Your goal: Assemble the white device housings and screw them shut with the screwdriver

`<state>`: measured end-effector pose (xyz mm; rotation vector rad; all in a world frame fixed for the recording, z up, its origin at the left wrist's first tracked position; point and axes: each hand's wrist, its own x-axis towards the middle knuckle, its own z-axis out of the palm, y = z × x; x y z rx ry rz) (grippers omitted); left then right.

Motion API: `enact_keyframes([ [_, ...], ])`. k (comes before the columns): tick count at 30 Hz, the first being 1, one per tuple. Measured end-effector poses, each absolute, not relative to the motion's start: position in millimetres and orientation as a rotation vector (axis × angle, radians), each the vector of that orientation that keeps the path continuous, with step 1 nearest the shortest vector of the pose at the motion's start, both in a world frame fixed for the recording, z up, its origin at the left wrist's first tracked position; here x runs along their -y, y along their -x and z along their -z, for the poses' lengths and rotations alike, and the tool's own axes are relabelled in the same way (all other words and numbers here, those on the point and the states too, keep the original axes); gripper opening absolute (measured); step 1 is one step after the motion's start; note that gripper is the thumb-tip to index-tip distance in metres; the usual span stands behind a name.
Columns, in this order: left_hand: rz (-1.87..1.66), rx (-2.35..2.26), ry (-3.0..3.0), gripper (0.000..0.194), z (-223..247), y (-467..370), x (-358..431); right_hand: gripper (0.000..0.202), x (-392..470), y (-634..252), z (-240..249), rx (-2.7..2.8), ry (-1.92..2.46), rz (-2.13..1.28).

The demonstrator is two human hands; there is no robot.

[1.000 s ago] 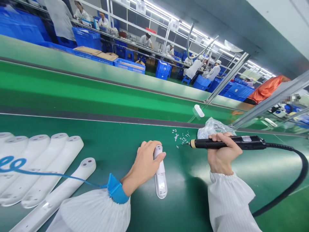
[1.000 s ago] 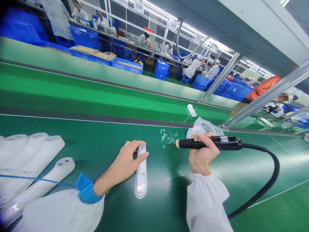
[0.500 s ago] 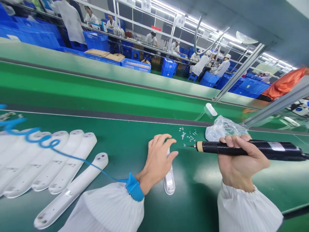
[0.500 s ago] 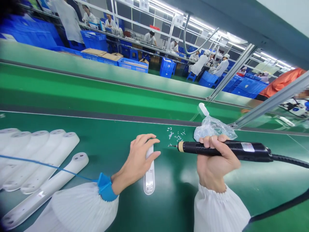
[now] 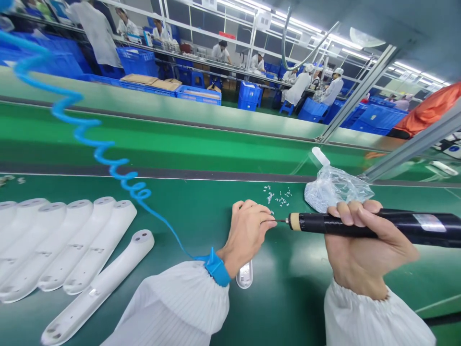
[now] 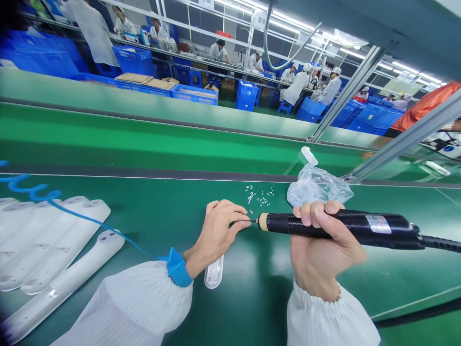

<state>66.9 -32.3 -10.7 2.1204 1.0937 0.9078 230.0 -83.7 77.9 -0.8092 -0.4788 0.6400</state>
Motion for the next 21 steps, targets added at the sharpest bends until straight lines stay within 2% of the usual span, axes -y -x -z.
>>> enact_keyframes([
  [8,-0.920,-1.083,-2.167,0.013,12.4,-65.8,32.7,0.016,83.5,-226.7,-75.6,0.484,0.822,-0.667],
  [21,-0.891,-1.122,-2.224,0.020,10.9,-65.3,30.0,0.016,87.4,-223.2,-75.0,0.479,0.832,-0.675],
])
